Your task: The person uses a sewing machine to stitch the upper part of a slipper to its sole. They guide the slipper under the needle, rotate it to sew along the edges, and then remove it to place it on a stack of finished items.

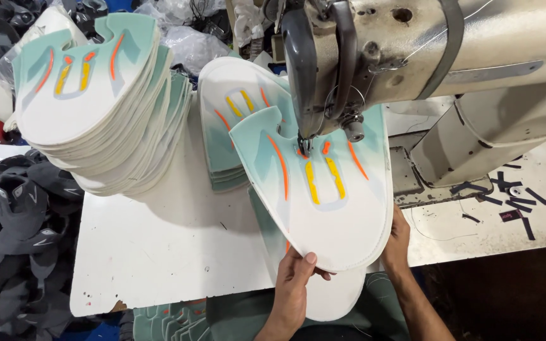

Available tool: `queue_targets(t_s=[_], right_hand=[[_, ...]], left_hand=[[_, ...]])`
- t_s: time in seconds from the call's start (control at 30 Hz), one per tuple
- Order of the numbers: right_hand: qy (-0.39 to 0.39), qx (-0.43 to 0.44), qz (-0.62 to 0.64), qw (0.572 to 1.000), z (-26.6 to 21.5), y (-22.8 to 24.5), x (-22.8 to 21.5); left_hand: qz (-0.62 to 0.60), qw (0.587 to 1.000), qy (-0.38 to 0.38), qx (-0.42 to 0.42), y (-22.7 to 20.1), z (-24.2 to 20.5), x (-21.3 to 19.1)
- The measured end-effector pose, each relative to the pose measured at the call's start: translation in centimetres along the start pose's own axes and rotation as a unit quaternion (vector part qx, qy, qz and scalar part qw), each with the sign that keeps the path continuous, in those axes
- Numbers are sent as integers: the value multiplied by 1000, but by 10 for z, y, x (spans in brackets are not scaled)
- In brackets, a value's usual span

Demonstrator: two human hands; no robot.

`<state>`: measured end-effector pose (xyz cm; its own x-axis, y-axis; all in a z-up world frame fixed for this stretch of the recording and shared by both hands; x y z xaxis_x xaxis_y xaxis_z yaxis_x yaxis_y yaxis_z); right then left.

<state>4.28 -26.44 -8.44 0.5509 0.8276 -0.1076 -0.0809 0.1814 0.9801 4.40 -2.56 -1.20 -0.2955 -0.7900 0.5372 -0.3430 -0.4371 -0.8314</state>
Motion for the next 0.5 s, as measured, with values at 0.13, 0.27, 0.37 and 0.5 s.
queue_targets(t_s=[0.13, 0.27, 0.37, 0.5], right_hand=[[-3, 20, 16, 1000, -2, -21, -5], [-5, 37, 41, 998, -2, -26, -6], [-6, 43, 33, 999, -1, -11, -1], [-5, 60, 36, 998, -3, -17, -2]], left_hand=[[-1, 1000, 6, -6, 4, -1, -1], [4, 999, -6, -31, 1, -3, 4], [-1, 999, -5, -33, -2, -4, 6], [6, 999, -2, -36, 1, -6, 5]])
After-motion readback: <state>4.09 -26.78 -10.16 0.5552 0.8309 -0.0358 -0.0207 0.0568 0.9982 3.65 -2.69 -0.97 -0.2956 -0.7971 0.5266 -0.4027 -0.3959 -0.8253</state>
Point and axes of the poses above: each hand's wrist, its own z-axis towards the middle knuckle, its own x-axis out of the palm, y = z × x, the point moved 6 cm from there along z, towards the middle knuckle
